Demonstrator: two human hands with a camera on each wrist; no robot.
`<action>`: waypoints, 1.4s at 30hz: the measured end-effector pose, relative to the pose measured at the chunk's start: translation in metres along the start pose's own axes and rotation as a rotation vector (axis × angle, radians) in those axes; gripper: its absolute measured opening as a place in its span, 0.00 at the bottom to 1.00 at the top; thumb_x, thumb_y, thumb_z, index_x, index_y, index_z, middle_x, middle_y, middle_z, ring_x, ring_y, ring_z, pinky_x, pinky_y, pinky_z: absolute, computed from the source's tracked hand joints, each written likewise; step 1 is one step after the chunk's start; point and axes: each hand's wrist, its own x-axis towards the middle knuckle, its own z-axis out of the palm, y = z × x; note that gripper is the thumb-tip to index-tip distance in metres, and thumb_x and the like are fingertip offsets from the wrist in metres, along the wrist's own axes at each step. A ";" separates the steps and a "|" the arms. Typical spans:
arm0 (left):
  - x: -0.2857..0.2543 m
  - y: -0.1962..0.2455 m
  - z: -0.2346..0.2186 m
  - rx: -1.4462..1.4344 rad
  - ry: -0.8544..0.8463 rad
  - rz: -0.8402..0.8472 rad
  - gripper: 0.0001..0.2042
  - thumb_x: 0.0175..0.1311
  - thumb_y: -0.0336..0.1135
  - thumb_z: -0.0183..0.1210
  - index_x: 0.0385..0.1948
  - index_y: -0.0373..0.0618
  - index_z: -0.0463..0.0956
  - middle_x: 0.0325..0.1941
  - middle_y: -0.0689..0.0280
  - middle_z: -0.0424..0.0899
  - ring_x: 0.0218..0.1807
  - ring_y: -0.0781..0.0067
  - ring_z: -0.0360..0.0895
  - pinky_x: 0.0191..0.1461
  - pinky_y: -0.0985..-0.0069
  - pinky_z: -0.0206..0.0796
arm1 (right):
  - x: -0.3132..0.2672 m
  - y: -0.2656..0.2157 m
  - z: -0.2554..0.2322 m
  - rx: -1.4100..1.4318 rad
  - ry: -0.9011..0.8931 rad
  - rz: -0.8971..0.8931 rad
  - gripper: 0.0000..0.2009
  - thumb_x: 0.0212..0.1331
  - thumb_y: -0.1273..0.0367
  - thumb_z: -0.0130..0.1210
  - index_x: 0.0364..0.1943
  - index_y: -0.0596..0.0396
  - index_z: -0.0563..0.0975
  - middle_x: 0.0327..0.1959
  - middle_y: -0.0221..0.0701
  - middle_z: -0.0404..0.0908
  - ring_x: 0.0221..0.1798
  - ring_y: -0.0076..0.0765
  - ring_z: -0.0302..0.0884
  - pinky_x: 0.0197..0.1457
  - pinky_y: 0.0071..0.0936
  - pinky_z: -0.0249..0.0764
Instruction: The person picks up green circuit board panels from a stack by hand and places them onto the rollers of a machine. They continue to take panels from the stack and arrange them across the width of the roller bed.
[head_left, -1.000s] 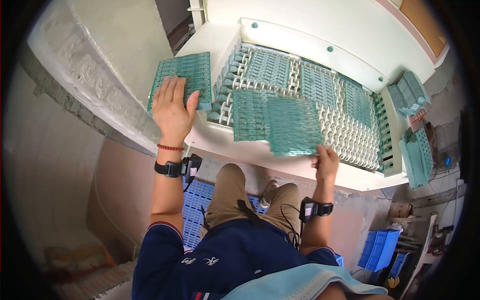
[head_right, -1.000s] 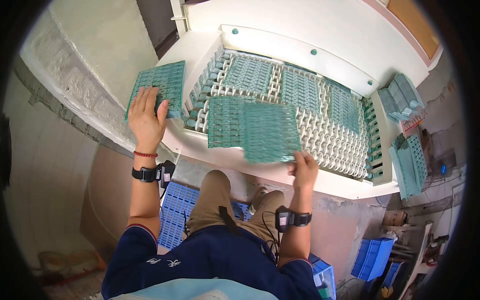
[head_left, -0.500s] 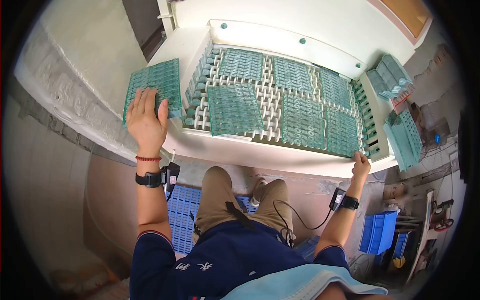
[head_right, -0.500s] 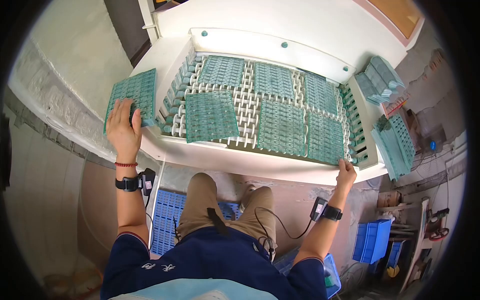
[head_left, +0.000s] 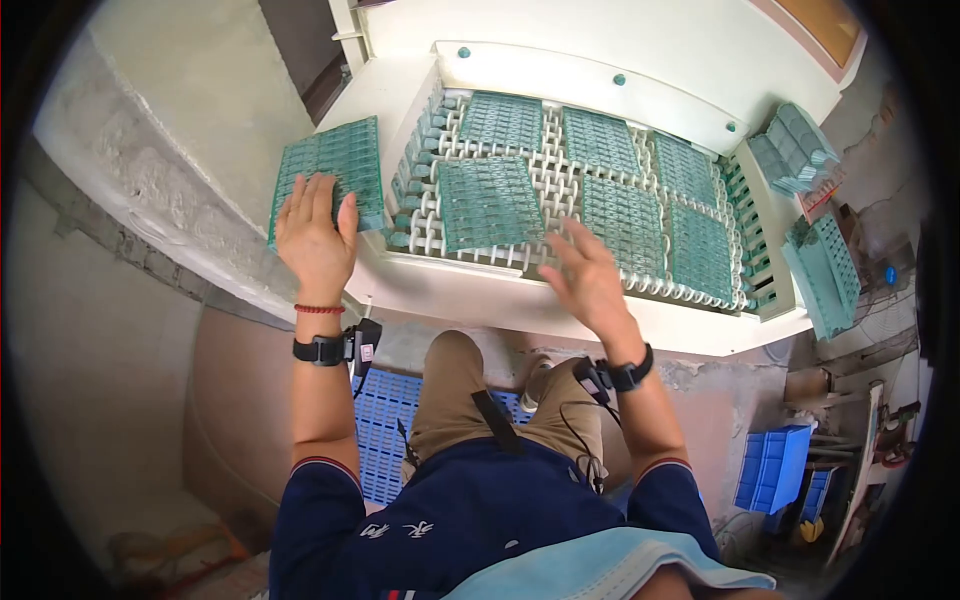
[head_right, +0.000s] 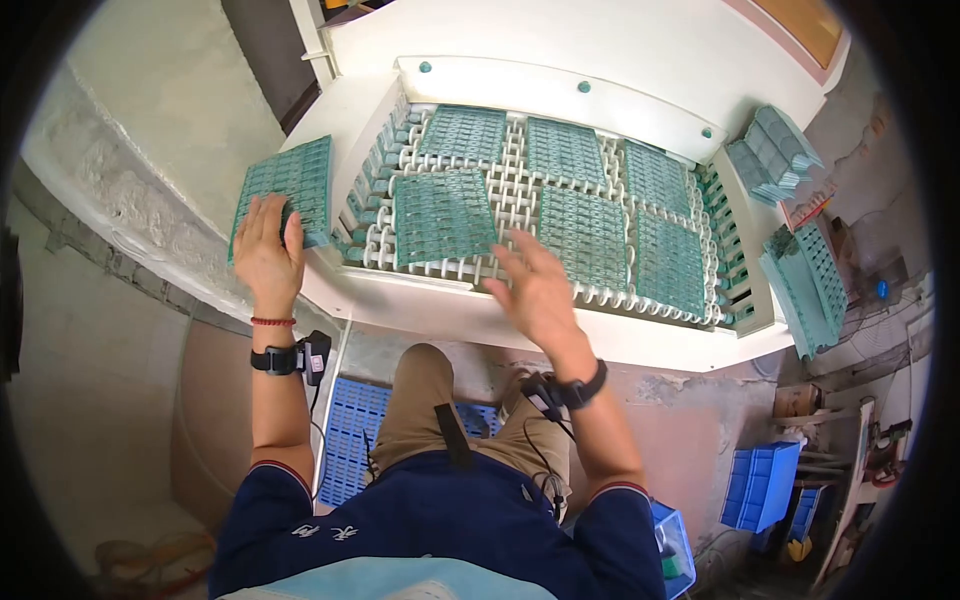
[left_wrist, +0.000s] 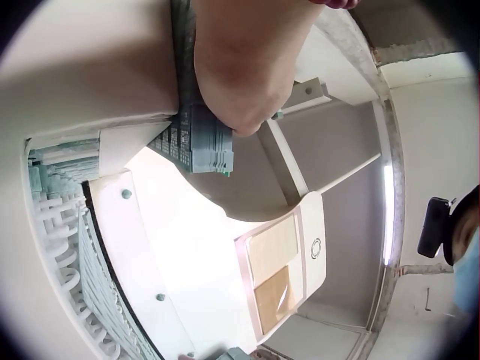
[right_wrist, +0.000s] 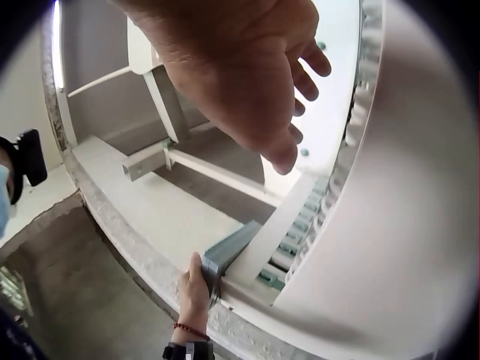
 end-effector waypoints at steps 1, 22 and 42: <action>0.000 0.000 0.000 -0.004 0.001 0.003 0.14 0.61 0.43 0.48 0.39 0.45 0.74 0.43 0.62 0.78 0.52 0.57 0.71 0.53 0.65 0.60 | 0.010 -0.006 0.013 -0.003 -0.019 -0.077 0.20 0.46 0.62 0.59 0.45 0.53 0.74 0.52 0.44 0.70 0.55 0.49 0.66 0.57 0.41 0.62; -0.002 -0.002 0.001 -0.051 0.022 -0.015 0.12 0.59 0.41 0.50 0.37 0.44 0.75 0.43 0.61 0.78 0.52 0.58 0.71 0.54 0.66 0.59 | 0.070 -0.055 0.084 -0.316 -0.293 0.254 0.25 0.54 0.46 0.43 0.41 0.53 0.76 0.45 0.36 0.73 0.48 0.43 0.66 0.47 0.42 0.62; -0.001 0.001 0.000 -0.044 0.016 -0.023 0.12 0.59 0.41 0.50 0.37 0.44 0.75 0.44 0.62 0.78 0.52 0.59 0.72 0.52 0.66 0.59 | 0.026 0.032 0.036 -0.424 -0.198 0.548 0.28 0.55 0.46 0.41 0.45 0.57 0.73 0.54 0.40 0.69 0.59 0.44 0.62 0.58 0.44 0.56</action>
